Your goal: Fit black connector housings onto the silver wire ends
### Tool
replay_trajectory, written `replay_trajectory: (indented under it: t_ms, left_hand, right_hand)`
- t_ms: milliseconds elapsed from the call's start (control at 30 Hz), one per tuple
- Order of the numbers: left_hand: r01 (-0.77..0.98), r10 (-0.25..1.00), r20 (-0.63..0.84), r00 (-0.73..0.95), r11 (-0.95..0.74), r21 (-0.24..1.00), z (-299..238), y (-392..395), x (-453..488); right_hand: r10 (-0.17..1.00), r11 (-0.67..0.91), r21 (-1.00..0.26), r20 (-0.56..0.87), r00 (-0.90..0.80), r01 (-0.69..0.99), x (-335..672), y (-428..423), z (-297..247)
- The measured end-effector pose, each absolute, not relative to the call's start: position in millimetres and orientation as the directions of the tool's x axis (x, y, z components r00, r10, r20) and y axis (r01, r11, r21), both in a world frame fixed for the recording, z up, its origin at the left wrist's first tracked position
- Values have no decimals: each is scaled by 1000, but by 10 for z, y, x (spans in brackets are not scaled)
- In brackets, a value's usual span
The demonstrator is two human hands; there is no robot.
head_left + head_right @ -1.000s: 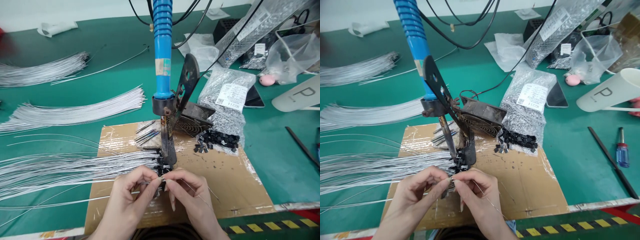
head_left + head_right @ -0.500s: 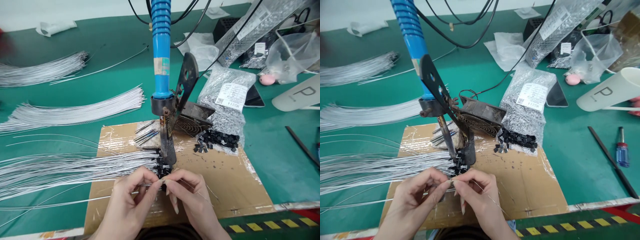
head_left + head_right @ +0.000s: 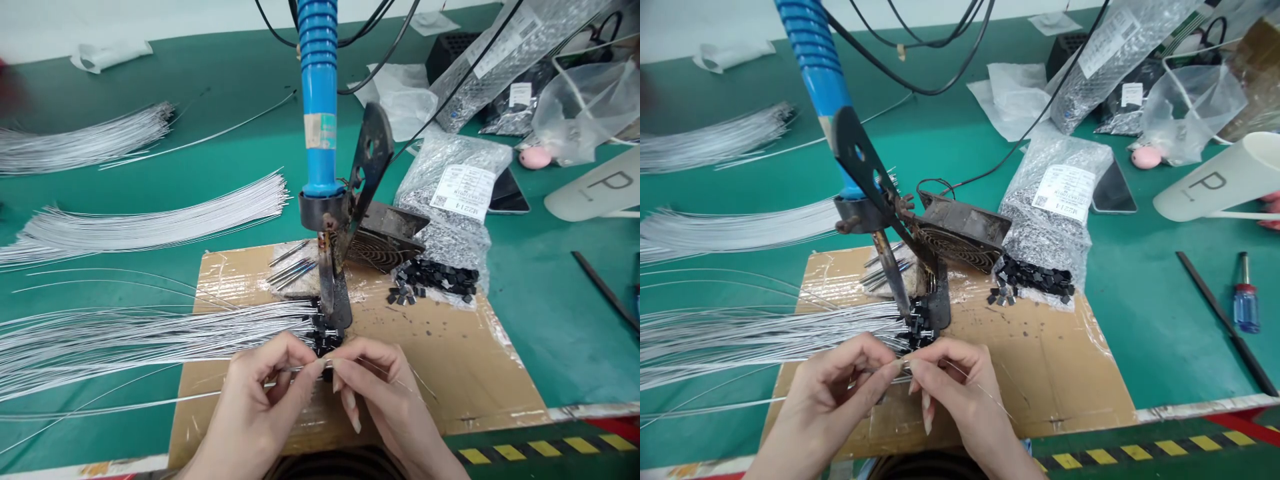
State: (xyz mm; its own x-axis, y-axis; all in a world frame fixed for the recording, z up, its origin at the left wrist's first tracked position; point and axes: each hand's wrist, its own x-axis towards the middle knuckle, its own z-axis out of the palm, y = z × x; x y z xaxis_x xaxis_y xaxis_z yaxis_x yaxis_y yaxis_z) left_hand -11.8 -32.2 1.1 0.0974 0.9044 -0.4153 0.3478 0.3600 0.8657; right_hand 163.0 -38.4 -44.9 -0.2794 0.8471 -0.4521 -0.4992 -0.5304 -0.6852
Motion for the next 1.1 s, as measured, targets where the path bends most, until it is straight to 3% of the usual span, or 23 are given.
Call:
replay_trajectory:
  t_ms: [367, 800, 1100]
  left_hand:
    - [428, 980, -194, -42, 193, 883, -131, -450, -24]
    - [287, 968, -229, -106, 251, 925, -134, -427, 46]
    - [270, 959, -235, -161, 271, 924, -113, -409, 54]
  right_hand:
    - [871, -470, -624, -442, -213, -625, 1502, -423, -550]
    - [882, -443, -608, -428, -199, -658, 1459, -418, -525]
    - [910, -409, -738, -372, -183, -537, 1533, -440, -551]
